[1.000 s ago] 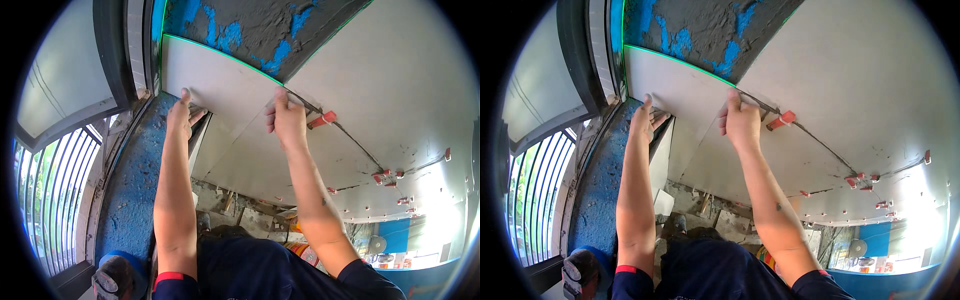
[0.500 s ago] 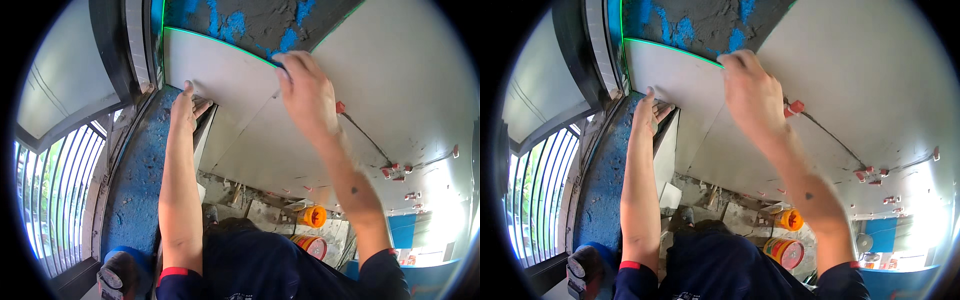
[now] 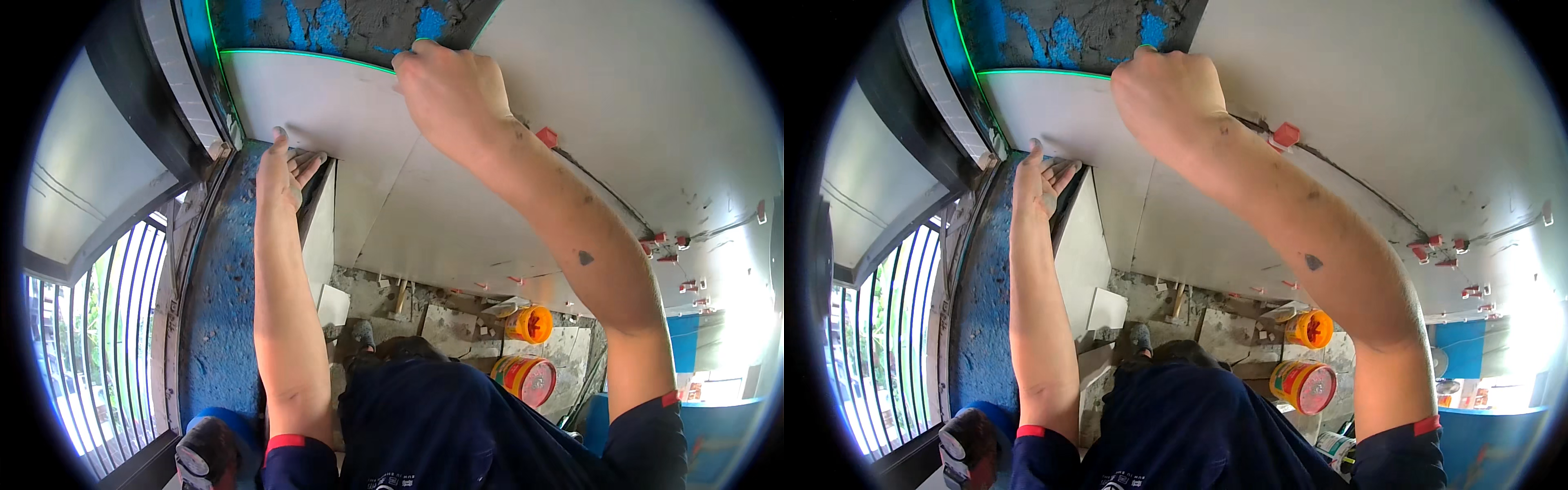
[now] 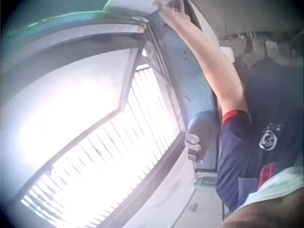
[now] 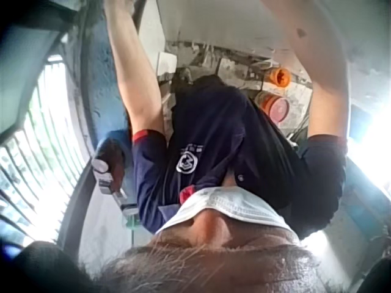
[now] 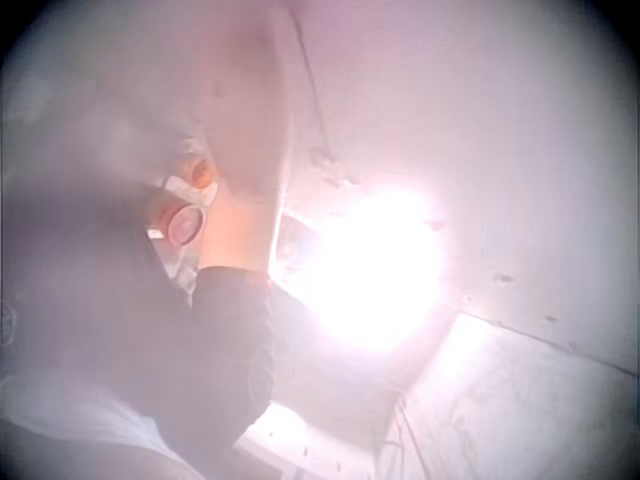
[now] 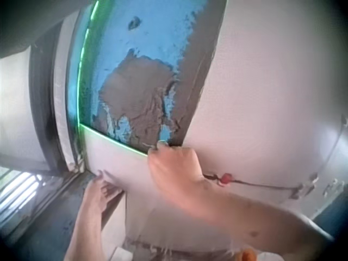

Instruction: The person places a tile on a wall using spacers and then uses a powered grinding tool to trim another piece of tile on the floor.

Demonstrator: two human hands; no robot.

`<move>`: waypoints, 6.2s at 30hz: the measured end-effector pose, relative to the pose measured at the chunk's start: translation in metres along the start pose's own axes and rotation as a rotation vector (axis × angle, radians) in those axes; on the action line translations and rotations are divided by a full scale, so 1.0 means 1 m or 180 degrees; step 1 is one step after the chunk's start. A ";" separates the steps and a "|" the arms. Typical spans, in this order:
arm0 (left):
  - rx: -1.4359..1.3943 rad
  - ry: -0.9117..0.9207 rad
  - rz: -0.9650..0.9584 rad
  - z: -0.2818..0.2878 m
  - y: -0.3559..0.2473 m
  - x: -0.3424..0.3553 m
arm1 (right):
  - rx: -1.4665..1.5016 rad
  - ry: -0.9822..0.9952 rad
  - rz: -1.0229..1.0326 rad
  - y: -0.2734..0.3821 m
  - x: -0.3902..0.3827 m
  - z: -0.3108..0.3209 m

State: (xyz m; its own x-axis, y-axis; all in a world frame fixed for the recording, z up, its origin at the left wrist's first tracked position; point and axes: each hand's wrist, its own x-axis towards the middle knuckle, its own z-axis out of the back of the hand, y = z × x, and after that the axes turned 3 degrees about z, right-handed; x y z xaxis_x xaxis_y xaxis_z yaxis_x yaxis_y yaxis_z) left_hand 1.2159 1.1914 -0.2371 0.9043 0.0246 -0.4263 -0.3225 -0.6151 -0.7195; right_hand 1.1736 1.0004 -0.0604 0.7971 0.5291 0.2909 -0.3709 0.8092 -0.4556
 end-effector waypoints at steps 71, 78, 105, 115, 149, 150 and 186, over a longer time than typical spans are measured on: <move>-0.0076 0.0074 -0.0182 -0.003 0.000 -0.009 | 0.0709 -0.0251 0.0108 -0.019 -0.003 -0.006; -0.0125 0.0076 -0.0186 -0.002 -0.001 -0.008 | 0.0762 -0.0187 0.0144 -0.019 -0.002 -0.006; -0.0217 -0.0027 -0.0054 -0.003 -0.002 -0.006 | 0.0846 -0.0057 -0.0117 -0.014 -0.004 0.000; -0.0239 0.0035 -0.0066 0.000 -0.002 -0.007 | 0.0796 -0.0570 0.0119 -0.015 -0.005 -0.010; -0.0144 -0.0053 -0.0056 -0.004 -0.003 -0.011 | 0.0469 0.0055 -0.0398 -0.002 -0.096 -0.031; -0.0136 -0.0037 -0.0034 -0.006 -0.001 -0.011 | 0.0460 0.0073 -0.0418 -0.003 -0.097 -0.034; -0.0198 0.0003 -0.0005 -0.006 -0.003 -0.010 | -0.0316 0.0081 -0.0254 0.004 -0.098 -0.055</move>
State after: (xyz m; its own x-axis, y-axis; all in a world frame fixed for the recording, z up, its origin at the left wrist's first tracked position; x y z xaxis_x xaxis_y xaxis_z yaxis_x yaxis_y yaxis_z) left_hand 1.2096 1.1882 -0.2273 0.9050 0.0249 -0.4247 -0.3031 -0.6628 -0.6847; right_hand 1.1206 0.9382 -0.1370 0.8345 0.4564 0.3088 -0.2577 0.8186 -0.5133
